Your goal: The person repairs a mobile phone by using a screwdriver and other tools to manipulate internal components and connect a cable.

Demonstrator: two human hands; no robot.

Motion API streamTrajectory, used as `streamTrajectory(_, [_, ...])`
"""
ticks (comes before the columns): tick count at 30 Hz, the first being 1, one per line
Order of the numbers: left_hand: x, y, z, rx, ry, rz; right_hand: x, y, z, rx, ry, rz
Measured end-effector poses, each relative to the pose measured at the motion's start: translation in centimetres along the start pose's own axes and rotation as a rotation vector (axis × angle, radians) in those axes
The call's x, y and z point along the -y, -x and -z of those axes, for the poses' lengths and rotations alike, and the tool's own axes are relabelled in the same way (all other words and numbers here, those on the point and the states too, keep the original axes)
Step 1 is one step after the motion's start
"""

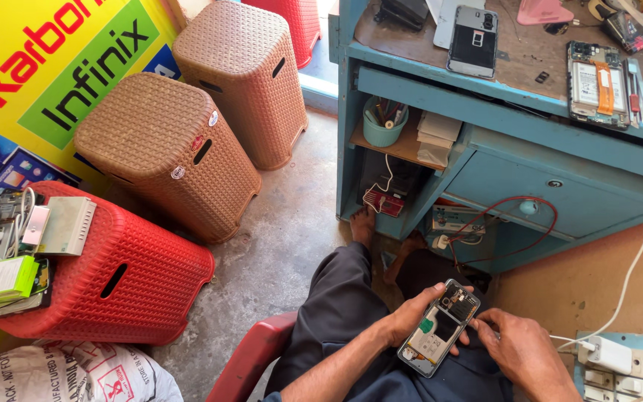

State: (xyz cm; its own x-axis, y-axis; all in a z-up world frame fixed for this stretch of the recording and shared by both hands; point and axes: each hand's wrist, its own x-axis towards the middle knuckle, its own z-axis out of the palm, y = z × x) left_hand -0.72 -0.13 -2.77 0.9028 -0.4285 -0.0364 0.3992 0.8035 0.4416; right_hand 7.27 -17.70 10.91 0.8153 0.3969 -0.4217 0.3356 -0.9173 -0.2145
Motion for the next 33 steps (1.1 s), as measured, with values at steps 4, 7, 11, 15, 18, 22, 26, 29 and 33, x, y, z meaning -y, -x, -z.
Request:
streamTrajectory(4, [0.0,-0.2,0.0,0.008,0.012,-0.004,-0.1,-0.1,-0.1,0.004,-0.007,-0.002])
streamTrajectory(7, [0.0,-0.1,-0.1,0.005,0.011,-0.003,-0.1,0.0,-0.1,-0.009,-0.017,0.013])
streamTrajectory(11, [-0.1,0.1,0.2,-0.002,-0.003,0.008,0.1,0.0,0.0,0.002,-0.047,-0.024])
streamTrajectory(15, [0.4,-0.3,0.5,0.019,0.073,0.011,0.1,0.0,0.3,-0.025,-0.083,0.026])
streamTrajectory(18, [0.1,-0.2,0.3,0.044,0.104,0.019,0.5,0.2,0.7,-0.05,-0.116,0.08])
streamTrajectory(22, [-0.5,0.1,-0.6,0.014,0.112,0.019,0.9,0.6,0.9,-0.054,-0.126,0.073])
streamTrajectory(26, [-1.0,0.2,-1.3,-0.031,0.087,0.043,1.3,0.6,1.2,-0.007,-0.05,-0.04])
streamTrajectory(29, [-1.0,0.0,-1.2,-0.02,0.095,0.052,1.1,0.6,1.5,-0.067,-0.087,0.138])
streamTrajectory(33, [-0.9,0.0,-1.0,-0.017,0.087,0.042,1.4,0.6,1.8,-0.008,-0.083,0.047])
